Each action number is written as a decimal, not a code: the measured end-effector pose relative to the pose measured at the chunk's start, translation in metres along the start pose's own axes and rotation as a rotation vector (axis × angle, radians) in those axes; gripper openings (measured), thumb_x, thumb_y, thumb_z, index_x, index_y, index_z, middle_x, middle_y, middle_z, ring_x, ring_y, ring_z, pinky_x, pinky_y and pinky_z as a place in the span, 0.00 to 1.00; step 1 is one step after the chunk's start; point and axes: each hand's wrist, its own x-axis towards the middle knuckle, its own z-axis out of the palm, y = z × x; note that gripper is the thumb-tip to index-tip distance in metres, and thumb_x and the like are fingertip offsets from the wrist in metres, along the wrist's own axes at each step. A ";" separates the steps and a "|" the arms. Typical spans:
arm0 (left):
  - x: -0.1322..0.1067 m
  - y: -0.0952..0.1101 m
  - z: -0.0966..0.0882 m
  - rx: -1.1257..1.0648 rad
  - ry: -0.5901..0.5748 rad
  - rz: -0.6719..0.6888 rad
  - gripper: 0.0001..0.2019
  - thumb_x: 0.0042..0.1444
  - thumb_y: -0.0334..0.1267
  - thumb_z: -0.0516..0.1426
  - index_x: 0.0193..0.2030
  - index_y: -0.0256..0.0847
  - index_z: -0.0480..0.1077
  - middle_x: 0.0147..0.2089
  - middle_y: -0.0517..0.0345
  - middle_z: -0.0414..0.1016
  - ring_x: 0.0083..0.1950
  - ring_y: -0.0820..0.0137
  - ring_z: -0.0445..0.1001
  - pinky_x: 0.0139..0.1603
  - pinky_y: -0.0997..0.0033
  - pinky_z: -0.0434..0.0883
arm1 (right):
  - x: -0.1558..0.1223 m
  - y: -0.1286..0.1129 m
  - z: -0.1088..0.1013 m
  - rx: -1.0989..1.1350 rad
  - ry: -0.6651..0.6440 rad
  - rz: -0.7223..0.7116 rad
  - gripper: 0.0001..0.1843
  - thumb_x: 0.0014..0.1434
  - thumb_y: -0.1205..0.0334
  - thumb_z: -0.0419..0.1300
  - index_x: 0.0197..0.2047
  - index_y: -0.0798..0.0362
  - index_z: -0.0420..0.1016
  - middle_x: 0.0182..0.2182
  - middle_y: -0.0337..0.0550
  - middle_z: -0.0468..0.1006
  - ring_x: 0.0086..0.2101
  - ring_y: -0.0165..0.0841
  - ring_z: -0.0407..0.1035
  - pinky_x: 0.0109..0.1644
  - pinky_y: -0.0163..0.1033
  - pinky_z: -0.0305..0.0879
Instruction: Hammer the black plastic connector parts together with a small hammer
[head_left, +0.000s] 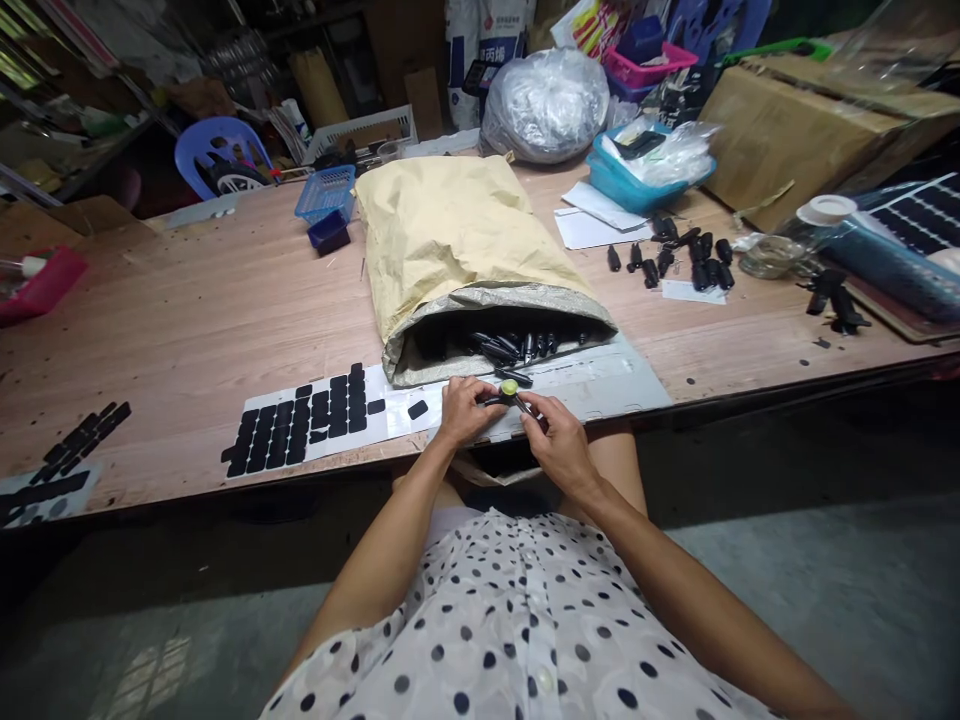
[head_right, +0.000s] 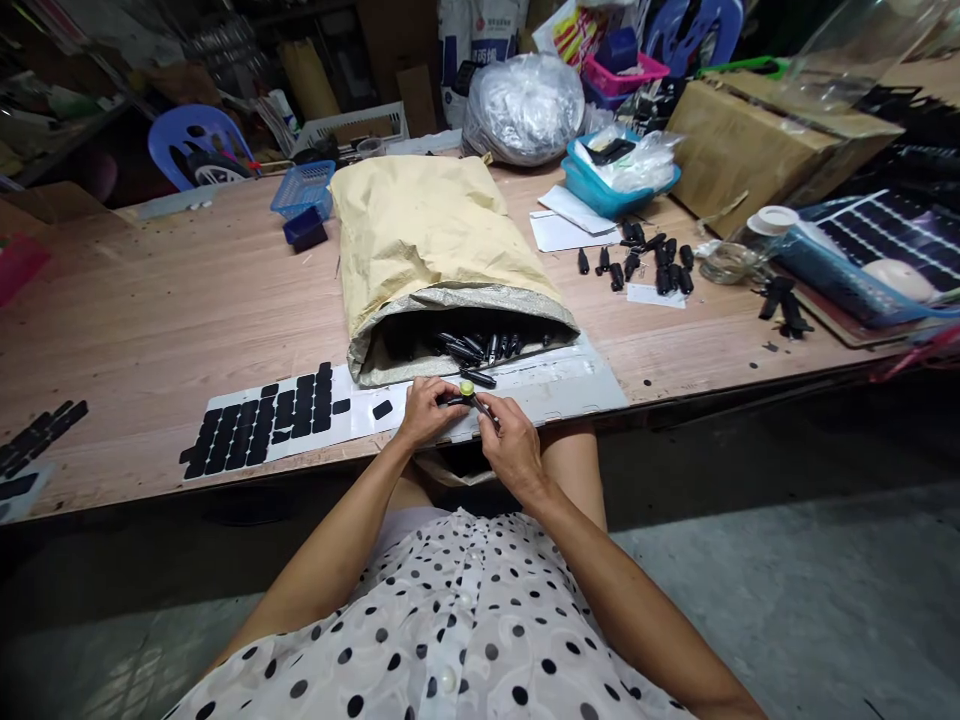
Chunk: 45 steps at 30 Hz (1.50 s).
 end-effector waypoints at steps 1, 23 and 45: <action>0.000 0.000 0.000 0.002 -0.001 0.006 0.07 0.52 0.40 0.70 0.39 0.49 0.81 0.39 0.60 0.80 0.48 0.60 0.69 0.55 0.59 0.65 | 0.000 -0.001 0.000 -0.001 -0.002 -0.002 0.18 0.63 0.62 0.55 0.52 0.47 0.82 0.39 0.46 0.82 0.39 0.39 0.76 0.48 0.45 0.74; 0.000 0.001 0.002 -0.021 0.006 0.002 0.05 0.53 0.40 0.70 0.38 0.50 0.83 0.37 0.58 0.79 0.47 0.60 0.69 0.55 0.57 0.66 | -0.005 -0.007 -0.011 -0.206 -0.019 -0.071 0.21 0.66 0.63 0.52 0.56 0.44 0.81 0.38 0.45 0.80 0.39 0.39 0.76 0.43 0.41 0.73; -0.004 -0.002 -0.005 0.067 0.003 0.070 0.05 0.56 0.41 0.67 0.38 0.48 0.79 0.39 0.57 0.78 0.48 0.58 0.69 0.53 0.57 0.66 | 0.096 0.113 -0.084 -0.726 0.396 0.302 0.22 0.58 0.67 0.55 0.53 0.53 0.80 0.42 0.55 0.71 0.41 0.46 0.64 0.40 0.45 0.58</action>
